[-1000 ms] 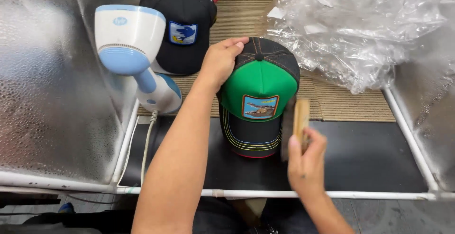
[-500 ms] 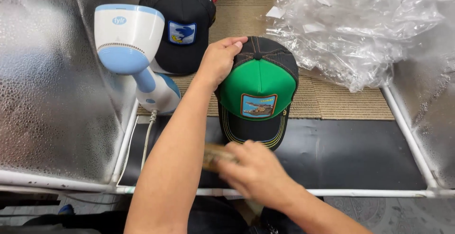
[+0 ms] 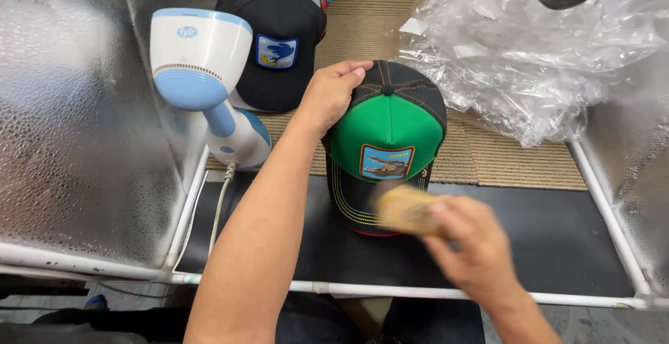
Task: Steaming and brushing a trucker hat to shape it, followed by handling plastic packaging.
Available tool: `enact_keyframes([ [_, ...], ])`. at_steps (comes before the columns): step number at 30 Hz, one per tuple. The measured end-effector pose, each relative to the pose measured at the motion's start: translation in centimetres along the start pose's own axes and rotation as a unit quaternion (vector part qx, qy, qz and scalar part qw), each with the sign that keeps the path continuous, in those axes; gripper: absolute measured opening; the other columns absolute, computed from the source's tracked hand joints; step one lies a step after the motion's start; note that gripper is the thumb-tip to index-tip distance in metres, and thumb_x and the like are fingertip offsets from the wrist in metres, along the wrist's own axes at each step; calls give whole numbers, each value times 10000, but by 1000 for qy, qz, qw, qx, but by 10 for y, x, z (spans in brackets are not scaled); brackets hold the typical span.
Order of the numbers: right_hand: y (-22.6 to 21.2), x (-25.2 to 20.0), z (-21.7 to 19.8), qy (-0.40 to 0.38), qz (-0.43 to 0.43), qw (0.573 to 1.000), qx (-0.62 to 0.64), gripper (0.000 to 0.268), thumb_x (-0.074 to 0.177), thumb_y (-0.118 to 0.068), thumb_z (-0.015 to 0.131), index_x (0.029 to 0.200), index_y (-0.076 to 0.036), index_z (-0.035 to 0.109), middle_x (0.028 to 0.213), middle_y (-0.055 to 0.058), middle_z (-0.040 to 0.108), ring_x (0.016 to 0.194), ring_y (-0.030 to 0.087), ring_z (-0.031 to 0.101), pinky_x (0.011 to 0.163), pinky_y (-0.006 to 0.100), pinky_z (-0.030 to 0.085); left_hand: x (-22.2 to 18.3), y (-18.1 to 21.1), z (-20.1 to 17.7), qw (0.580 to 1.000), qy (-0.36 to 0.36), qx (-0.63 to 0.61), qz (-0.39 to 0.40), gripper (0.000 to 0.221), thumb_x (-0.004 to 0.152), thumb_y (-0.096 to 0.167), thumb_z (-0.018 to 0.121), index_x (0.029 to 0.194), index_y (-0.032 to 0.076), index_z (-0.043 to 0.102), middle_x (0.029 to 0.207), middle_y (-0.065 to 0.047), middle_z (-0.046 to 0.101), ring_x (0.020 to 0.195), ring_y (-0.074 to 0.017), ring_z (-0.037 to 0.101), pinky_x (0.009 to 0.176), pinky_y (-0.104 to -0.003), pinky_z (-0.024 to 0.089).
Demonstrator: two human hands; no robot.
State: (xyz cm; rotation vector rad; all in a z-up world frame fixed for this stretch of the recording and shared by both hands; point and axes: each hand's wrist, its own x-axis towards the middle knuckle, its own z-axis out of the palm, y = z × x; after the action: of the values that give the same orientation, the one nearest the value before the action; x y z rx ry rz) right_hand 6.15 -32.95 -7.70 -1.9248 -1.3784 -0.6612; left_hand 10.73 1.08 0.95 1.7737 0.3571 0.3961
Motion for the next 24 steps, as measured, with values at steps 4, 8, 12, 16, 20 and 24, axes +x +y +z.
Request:
enact_keyframes([
  [4,5,61,9,-75,-138,987,-14,370,994,-186,645,1357,-125,610,1294,129,625,1118,344,608,1015,488,496,8,-11,0,1000,-6,8,5,354,926,274,579,1220,223,771,1306,-16,752,1239,-132,656,1018,-243,435],
  [8,42,79,-5,158,-90,983,-13,476,826,-47,863,1272,-31,699,1258,237,648,1150,442,628,974,551,527,14,-26,3,998,50,14,34,256,897,339,670,1108,339,816,1094,-30,787,1154,-233,698,981,-349,530],
  [12,-14,94,-1,18,-195,980,-23,177,867,-139,751,1035,-193,767,1129,106,722,1025,356,691,832,457,553,19,-29,6,998,48,13,36,259,902,335,665,1113,326,814,1088,-48,789,1162,-252,693,979,-366,531],
  [16,31,90,5,140,-109,984,35,340,828,-101,823,1161,-95,754,1241,197,666,1095,394,662,907,499,557,24,-40,5,998,52,11,40,261,911,326,662,1122,321,815,1095,-57,785,1164,-250,687,978,-369,530],
  [20,-9,111,5,125,-127,984,6,320,858,-194,799,1170,-138,759,1193,203,660,968,390,669,796,504,540,22,-36,6,998,46,22,28,269,903,348,664,1131,345,807,1113,-54,779,1176,-264,683,982,-372,526],
  [24,38,108,20,187,8,981,49,288,964,-131,771,1223,-16,716,1119,184,594,981,335,611,829,447,508,17,-25,2,998,49,19,32,270,903,345,665,1132,340,808,1130,-58,779,1181,-259,681,987,-367,525],
])
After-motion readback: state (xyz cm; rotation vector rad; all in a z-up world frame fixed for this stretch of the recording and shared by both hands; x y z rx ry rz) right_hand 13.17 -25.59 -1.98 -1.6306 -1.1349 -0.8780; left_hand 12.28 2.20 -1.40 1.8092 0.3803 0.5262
